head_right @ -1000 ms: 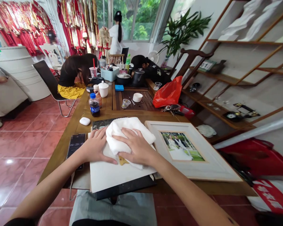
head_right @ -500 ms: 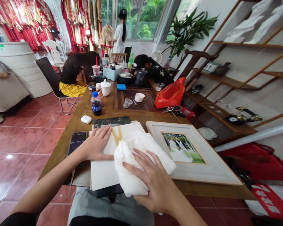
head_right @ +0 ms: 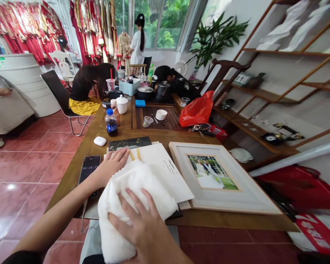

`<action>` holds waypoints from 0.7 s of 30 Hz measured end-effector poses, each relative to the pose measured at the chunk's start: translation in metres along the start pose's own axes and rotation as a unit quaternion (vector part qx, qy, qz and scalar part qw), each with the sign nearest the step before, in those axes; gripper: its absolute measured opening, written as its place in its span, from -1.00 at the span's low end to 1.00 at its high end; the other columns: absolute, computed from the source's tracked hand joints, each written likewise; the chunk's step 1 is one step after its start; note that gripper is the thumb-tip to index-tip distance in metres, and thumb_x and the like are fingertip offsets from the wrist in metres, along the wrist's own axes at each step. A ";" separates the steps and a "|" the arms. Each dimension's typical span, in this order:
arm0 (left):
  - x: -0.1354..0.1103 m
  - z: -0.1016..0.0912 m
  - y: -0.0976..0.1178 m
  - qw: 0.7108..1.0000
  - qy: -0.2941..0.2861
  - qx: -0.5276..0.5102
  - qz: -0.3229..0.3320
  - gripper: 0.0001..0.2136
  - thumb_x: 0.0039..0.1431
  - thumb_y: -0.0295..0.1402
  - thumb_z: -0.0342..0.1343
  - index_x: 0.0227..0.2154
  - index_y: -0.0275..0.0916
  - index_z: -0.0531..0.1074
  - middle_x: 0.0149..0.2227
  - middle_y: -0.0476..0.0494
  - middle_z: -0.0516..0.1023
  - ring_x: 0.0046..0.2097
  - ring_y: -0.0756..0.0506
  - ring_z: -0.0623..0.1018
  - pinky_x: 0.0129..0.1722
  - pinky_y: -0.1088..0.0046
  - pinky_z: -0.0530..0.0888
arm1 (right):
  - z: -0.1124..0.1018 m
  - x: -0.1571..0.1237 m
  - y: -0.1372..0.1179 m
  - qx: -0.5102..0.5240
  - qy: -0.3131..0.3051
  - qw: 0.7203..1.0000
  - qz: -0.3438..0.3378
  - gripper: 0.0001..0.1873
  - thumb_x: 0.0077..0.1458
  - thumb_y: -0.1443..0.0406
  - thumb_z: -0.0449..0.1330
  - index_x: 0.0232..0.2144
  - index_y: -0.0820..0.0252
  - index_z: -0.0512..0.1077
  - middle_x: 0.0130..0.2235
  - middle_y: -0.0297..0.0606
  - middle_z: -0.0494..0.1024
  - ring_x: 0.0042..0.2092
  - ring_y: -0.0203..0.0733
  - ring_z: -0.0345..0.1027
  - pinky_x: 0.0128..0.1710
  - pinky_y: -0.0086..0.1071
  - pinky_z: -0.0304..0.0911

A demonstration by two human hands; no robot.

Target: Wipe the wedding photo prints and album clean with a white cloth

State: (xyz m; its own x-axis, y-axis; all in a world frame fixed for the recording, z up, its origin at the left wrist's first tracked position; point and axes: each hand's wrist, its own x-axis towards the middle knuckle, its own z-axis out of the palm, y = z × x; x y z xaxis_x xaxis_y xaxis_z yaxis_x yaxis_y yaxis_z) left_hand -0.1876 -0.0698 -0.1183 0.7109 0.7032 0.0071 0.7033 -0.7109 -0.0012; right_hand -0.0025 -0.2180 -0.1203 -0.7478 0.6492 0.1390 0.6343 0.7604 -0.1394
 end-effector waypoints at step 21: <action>0.002 0.005 0.002 0.998 0.026 -0.052 -0.016 -0.41 0.45 -0.13 -0.26 0.38 -0.43 -0.01 0.42 -0.43 0.04 0.43 -0.31 0.09 0.35 -0.03 0.04 | -0.005 -0.057 0.037 -0.150 0.180 0.964 0.127 -0.34 0.05 0.07 0.17 0.17 0.19 0.36 0.17 0.09 0.36 0.22 0.24 0.17 0.16 0.04 -0.05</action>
State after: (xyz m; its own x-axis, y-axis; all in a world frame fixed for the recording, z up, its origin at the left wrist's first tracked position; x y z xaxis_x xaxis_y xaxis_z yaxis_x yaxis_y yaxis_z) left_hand -0.1847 -0.0699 -0.1229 0.6857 0.7256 0.0571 0.7188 -0.6874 0.1039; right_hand 0.0643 -0.2270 -0.1287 -0.4782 0.7383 0.4757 0.8568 0.5112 0.0678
